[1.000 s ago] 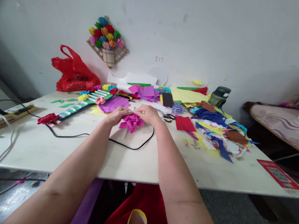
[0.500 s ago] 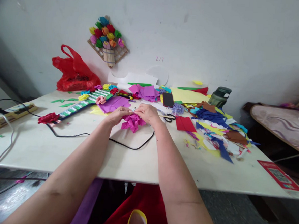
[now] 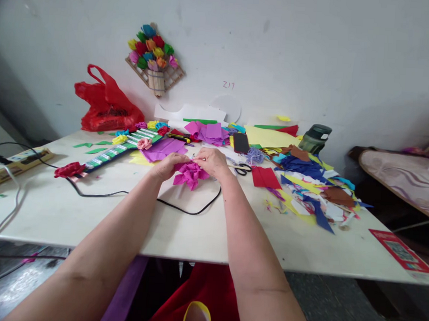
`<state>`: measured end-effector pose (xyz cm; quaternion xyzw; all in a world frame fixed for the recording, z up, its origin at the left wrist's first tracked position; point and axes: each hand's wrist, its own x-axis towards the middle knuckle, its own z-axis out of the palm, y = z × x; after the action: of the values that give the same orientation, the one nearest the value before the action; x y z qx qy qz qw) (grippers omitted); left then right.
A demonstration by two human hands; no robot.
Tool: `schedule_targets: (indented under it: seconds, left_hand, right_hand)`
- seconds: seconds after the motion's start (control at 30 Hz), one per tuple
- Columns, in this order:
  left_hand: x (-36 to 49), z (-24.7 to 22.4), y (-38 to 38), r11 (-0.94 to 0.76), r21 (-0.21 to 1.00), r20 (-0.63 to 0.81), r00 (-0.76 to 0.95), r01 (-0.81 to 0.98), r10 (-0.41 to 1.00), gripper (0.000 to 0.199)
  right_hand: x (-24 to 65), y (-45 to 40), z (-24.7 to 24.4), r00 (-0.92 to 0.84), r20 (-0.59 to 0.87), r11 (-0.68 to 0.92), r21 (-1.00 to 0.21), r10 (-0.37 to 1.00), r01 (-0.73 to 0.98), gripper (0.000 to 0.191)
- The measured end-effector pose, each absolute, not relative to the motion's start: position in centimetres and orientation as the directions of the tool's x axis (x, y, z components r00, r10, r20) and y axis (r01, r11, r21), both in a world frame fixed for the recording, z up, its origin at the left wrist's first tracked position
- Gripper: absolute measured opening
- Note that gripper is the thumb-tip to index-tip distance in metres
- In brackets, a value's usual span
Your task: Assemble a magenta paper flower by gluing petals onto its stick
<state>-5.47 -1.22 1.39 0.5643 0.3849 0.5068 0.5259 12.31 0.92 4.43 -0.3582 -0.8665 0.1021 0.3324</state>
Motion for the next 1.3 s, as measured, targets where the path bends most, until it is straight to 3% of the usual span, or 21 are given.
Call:
schedule_targets:
  seconds: [0.37, 0.9, 1.3]
  left_hand:
    - [-5.6, 1.4, -1.2, -0.149, 0.987, 0.157, 0.231, -0.050, 0.960, 0.027]
    - [-6.2, 0.7, -0.5, -0.121, 0.990, 0.135, 0.271, -0.069, 0.953, 0.028]
    - [-6.6, 0.5, -0.4, -0.066, 0.995, 0.083, 0.267, -0.072, 0.960, 0.024]
  right_hand:
    - [12.4, 1.2, 4.1, -0.535, 0.509, 0.737, -0.412, 0.674, 0.536, 0.014]
    - [12.8, 1.9, 3.6, -0.559, 0.499, 0.741, -0.547, 0.663, 0.391, 0.017]
    - [13.5, 2.0, 3.7, -0.651, 0.320, 0.711, -0.480, 0.688, 0.514, 0.024]
